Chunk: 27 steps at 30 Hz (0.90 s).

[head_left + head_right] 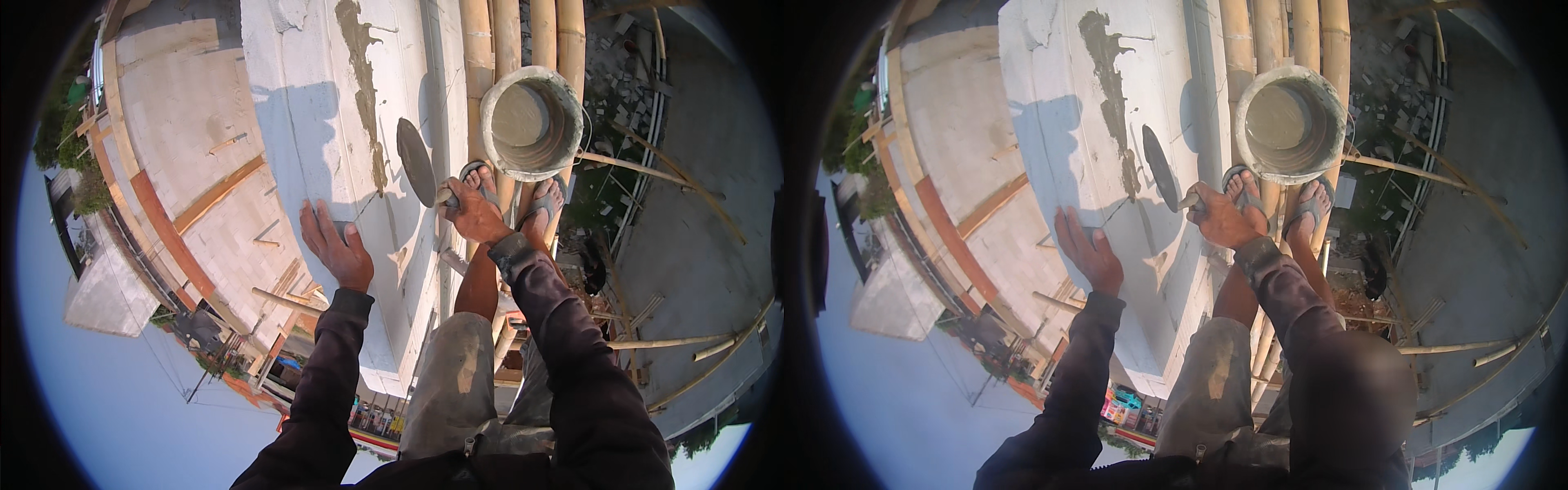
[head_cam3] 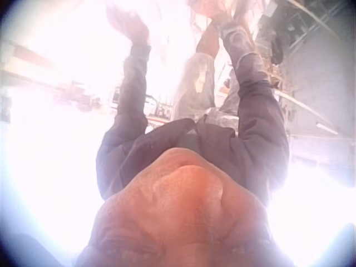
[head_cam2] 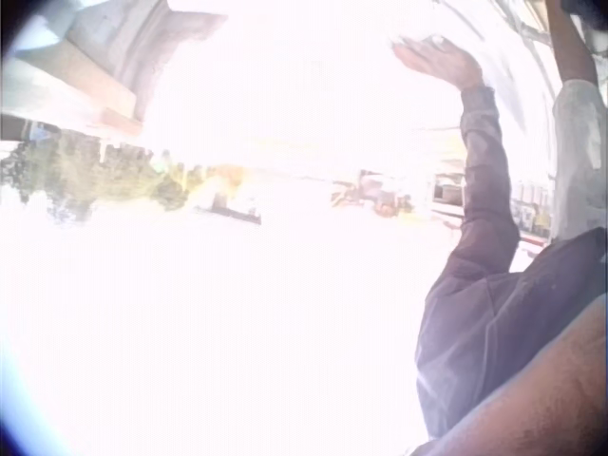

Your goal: The person places white blocks onto a bamboo scaffold, applies cement with a trowel to the joints, and saws a block to size before setting it in place. The work continues with additional blocks being aligned and cemented along the scaffold.

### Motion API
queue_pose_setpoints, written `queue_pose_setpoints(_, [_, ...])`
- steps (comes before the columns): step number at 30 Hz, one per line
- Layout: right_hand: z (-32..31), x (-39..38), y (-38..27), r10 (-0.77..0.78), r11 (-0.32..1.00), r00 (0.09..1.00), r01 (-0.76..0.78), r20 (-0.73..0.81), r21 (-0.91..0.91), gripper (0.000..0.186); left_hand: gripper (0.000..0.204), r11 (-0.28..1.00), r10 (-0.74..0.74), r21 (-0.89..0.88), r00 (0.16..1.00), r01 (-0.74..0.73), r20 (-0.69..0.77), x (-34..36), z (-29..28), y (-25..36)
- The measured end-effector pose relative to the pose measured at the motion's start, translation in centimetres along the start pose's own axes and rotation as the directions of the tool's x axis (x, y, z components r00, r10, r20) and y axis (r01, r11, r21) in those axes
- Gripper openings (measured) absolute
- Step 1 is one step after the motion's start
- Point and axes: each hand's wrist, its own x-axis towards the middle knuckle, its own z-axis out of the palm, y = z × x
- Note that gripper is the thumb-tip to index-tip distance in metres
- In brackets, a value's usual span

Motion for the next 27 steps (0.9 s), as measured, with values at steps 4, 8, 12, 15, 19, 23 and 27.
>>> queue_pose_setpoints(4, [-5.7,14.0,-2.9,-0.266,0.964,0.931,0.25,-0.251,-0.094,0.022,0.058,0.999,-0.033,-0.031,0.999,0.033,-0.002,-0.2,0.2,0.1])
queue_pose_setpoints(8, [-9.7,24.9,-6.7,-0.372,0.893,0.867,0.235,-0.333,-0.384,0.023,0.06,0.999,-0.04,-0.031,0.999,0.04,-0.014,-0.2,0.4,0.0])
queue_pose_setpoints(12, [-9.2,26.4,-6.0,-0.444,0.836,0.875,0.326,-0.195,-0.44,0.023,0.06,0.999,-0.027,-0.037,1.0,0.027,-0.009,-0.4,0.4,-0.4])
queue_pose_setpoints(15, [-6.8,22.9,-3.1,-0.427,0.836,0.894,0.333,-0.136,-0.435,0.027,0.06,0.999,-0.024,-0.04,1.0,0.024,0.002,-0.6,0.3,-0.6])
queue_pose_setpoints(19, [-2.5,15.7,1.3,-0.433,0.829,0.9,0.377,-0.048,-0.413,0.03,0.059,0.999,-0.022,-0.033,1.0,0.022,0.007,-0.7,0.4,-0.6])
queue_pose_setpoints(23, [0.9,7.8,4.5,-0.304,0.866,0.949,0.311,0.082,-0.391,0.03,0.059,0.999,-0.013,-0.035,1.0,0.014,0.008,-0.5,0.3,-0.5])
queue_pose_setpoints(27, [0.8,5.1,5.5,-0.137,0.944,0.967,0.194,0.215,-0.267,0.026,0.059,0.998,-0.05,-0.04,0.999,0.05,0.015,-0.4,0.3,-0.3])
